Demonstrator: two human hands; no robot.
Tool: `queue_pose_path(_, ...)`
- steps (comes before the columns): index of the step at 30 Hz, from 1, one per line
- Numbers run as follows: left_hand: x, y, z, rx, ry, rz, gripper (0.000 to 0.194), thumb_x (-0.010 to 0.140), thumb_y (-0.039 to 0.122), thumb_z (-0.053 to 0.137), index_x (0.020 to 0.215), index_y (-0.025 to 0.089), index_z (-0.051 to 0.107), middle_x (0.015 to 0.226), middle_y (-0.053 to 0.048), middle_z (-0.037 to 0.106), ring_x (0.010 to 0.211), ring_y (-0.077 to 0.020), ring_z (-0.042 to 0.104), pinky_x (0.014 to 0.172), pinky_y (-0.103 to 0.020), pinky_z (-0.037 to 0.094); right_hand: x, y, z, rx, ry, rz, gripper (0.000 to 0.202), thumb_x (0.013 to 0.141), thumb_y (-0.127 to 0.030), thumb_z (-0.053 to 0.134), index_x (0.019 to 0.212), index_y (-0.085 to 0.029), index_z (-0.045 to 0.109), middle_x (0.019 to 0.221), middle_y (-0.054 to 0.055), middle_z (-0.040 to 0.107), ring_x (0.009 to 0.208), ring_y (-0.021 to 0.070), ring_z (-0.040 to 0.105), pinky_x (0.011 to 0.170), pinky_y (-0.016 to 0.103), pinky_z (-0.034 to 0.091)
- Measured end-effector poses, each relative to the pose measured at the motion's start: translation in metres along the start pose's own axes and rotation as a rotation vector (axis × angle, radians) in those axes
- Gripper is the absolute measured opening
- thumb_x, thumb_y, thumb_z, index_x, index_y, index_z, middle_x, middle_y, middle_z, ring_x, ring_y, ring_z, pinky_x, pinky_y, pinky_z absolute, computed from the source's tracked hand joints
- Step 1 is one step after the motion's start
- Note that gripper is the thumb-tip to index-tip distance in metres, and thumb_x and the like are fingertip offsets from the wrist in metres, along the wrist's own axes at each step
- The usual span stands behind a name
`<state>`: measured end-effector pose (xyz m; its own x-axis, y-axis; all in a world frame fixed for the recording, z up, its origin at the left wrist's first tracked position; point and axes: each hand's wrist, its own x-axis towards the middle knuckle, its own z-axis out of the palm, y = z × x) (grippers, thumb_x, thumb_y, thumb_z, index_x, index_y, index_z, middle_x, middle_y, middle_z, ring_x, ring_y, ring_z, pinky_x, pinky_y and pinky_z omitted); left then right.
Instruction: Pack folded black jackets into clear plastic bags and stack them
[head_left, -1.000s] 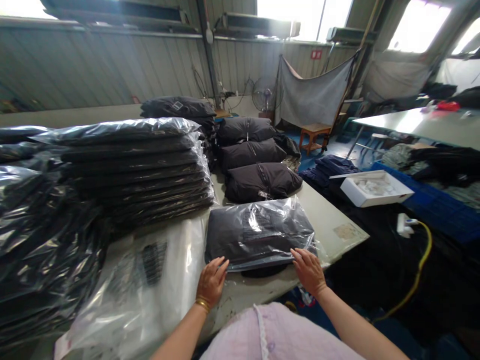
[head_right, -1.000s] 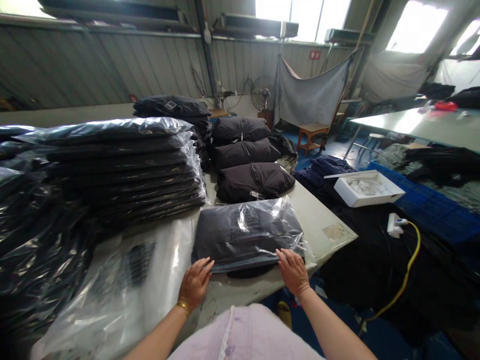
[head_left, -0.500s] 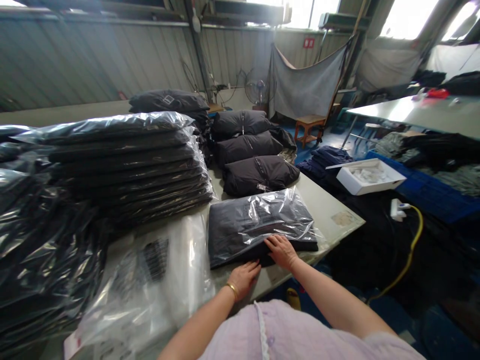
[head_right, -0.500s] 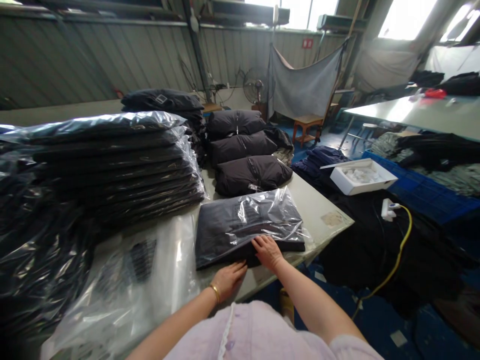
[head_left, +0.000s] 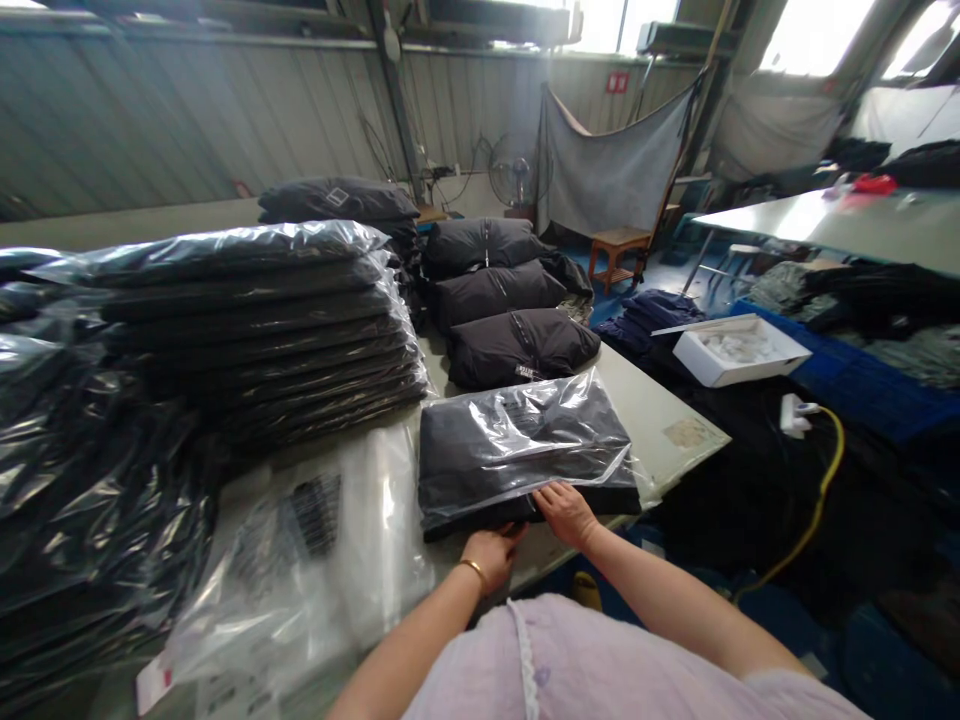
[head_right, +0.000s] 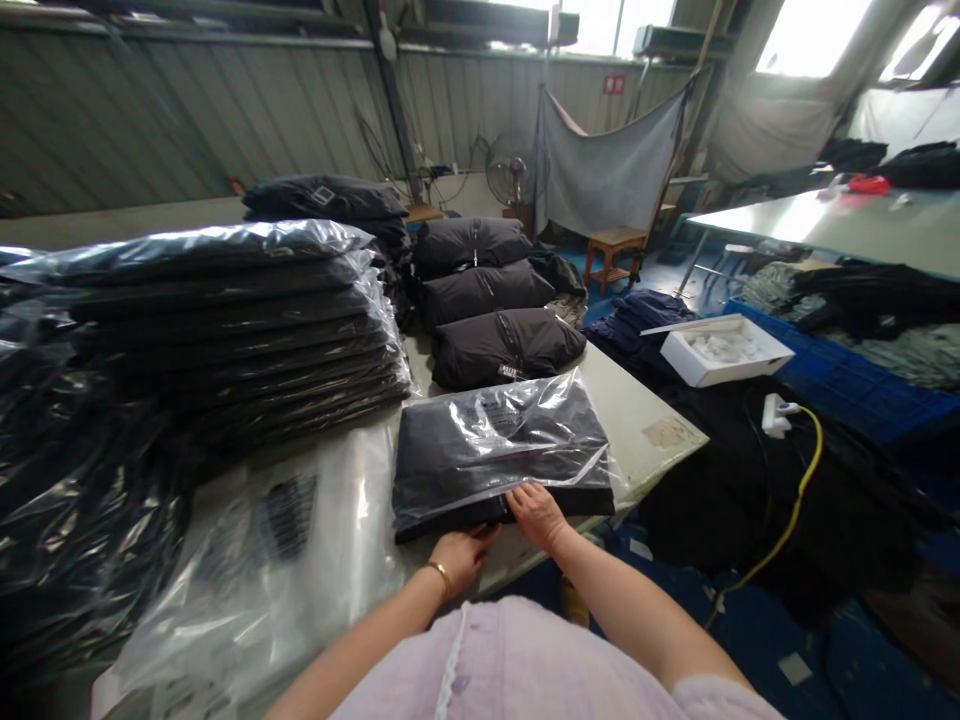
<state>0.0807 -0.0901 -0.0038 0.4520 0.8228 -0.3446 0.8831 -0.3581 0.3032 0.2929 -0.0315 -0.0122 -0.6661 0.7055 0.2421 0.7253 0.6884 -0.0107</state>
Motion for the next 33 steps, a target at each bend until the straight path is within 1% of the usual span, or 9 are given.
queue_pose_path(5, -0.009, 0.003, 0.01, 0.036, 0.086, 0.015, 0.055, 0.091, 0.03, 0.044, 0.145, 0.031, 0.042, 0.144, -0.007, 0.052, 0.126, -0.026, 0.054, 0.105, -0.042, 0.045, -0.007, -0.003, 0.003, 0.078, -0.092, 0.027, 0.041, 0.085, -0.03, 0.064, 0.124, -0.016, 0.06, 0.111, 0.013, 0.063, 0.103, 0.0269, 0.054, 0.086, 0.038, 0.042)
queue_pose_path(9, -0.021, -0.006, 0.034, 0.052, 0.146, 0.088, 0.055, 0.093, 0.027, 0.041, 0.147, 0.024, 0.039, 0.153, -0.007, 0.039, 0.14, -0.0242, 0.037, 0.116, -0.042, 0.034, -0.006, -0.004, 0.003, 0.099, -0.114, 0.043, 0.052, 0.079, -0.041, 0.071, 0.124, -0.017, 0.06, 0.113, 0.013, 0.062, 0.104, 0.0284, 0.053, 0.087, 0.039, 0.042)
queue_pose_path(11, -0.024, -0.011, 0.043, 0.048, 0.159, 0.127, 0.057, 0.091, 0.025, 0.044, 0.147, 0.021, 0.038, 0.155, -0.008, 0.034, 0.144, -0.0237, 0.029, 0.12, -0.041, 0.026, -0.007, -0.005, 0.007, 0.082, -0.107, 0.046, 0.05, 0.081, -0.038, 0.07, 0.125, -0.016, 0.059, 0.111, 0.013, 0.063, 0.102, 0.0281, 0.054, 0.085, 0.039, 0.043)
queue_pose_path(13, -0.025, -0.014, 0.046, 0.035, 0.155, 0.137, 0.058, 0.089, 0.025, 0.047, 0.147, 0.019, 0.04, 0.155, -0.01, 0.035, 0.144, -0.0252, 0.03, 0.12, -0.042, 0.026, -0.006, -0.005, 0.012, 0.064, -0.088, 0.043, 0.047, 0.083, -0.035, 0.068, 0.126, -0.016, 0.059, 0.11, 0.014, 0.064, 0.102, 0.028, 0.054, 0.084, 0.039, 0.043)
queue_pose_path(21, -0.026, -0.013, 0.036, 0.0, 0.151, 0.186, 0.063, 0.086, 0.032, 0.053, 0.146, 0.018, 0.041, 0.154, -0.012, 0.036, 0.142, -0.0276, 0.033, 0.119, -0.044, 0.028, 0.02, 0.008, 0.012, -0.002, -0.108, 0.148, 0.037, 0.086, -0.014, 0.056, 0.123, -0.014, 0.06, 0.11, 0.015, 0.063, 0.099, 0.026, 0.055, 0.078, 0.037, 0.046)
queue_pose_path(25, -0.026, -0.011, 0.024, -0.014, 0.195, 0.207, 0.05, 0.087, 0.038, 0.055, 0.133, 0.021, 0.055, 0.141, -0.011, 0.054, 0.132, -0.0281, 0.048, 0.111, -0.044, 0.039, 0.02, 0.014, 0.005, 0.066, -0.146, 0.071, 0.05, 0.083, -0.031, 0.067, 0.128, -0.012, 0.057, 0.115, 0.015, 0.061, 0.106, 0.0275, 0.052, 0.085, 0.036, 0.046)
queue_pose_path(28, -0.016, -0.009, 0.001, -0.02, 0.328, 0.259, 0.032, 0.092, 0.031, 0.048, 0.119, 0.025, 0.065, 0.125, -0.007, 0.066, 0.117, -0.0233, 0.058, 0.103, -0.042, 0.044, 0.017, 0.016, 0.004, 0.081, -0.16, 0.048, 0.058, 0.081, -0.034, 0.069, 0.132, -0.013, 0.053, 0.117, 0.014, 0.06, 0.108, 0.0275, 0.051, 0.089, 0.036, 0.046)
queue_pose_path(31, 0.004, -0.006, -0.03, -0.005, 0.458, 0.246, 0.035, 0.09, 0.021, 0.048, 0.122, 0.026, 0.062, 0.128, -0.007, 0.062, 0.12, -0.0221, 0.054, 0.106, -0.041, 0.04, 0.02, 0.016, 0.007, 0.07, -0.166, 0.087, 0.052, 0.082, -0.027, 0.067, 0.131, -0.014, 0.055, 0.116, 0.013, 0.06, 0.107, 0.0264, 0.052, 0.089, 0.035, 0.046)
queue_pose_path(33, 0.022, -0.004, -0.05, -0.005, 0.505, 0.149, 0.043, 0.088, 0.019, 0.052, 0.13, 0.026, 0.056, 0.134, -0.007, 0.057, 0.125, -0.023, 0.048, 0.109, -0.042, 0.036, 0.022, 0.015, 0.009, 0.071, -0.152, 0.115, 0.051, 0.083, -0.027, 0.067, 0.131, -0.015, 0.055, 0.115, 0.014, 0.06, 0.106, 0.0262, 0.052, 0.088, 0.035, 0.046)
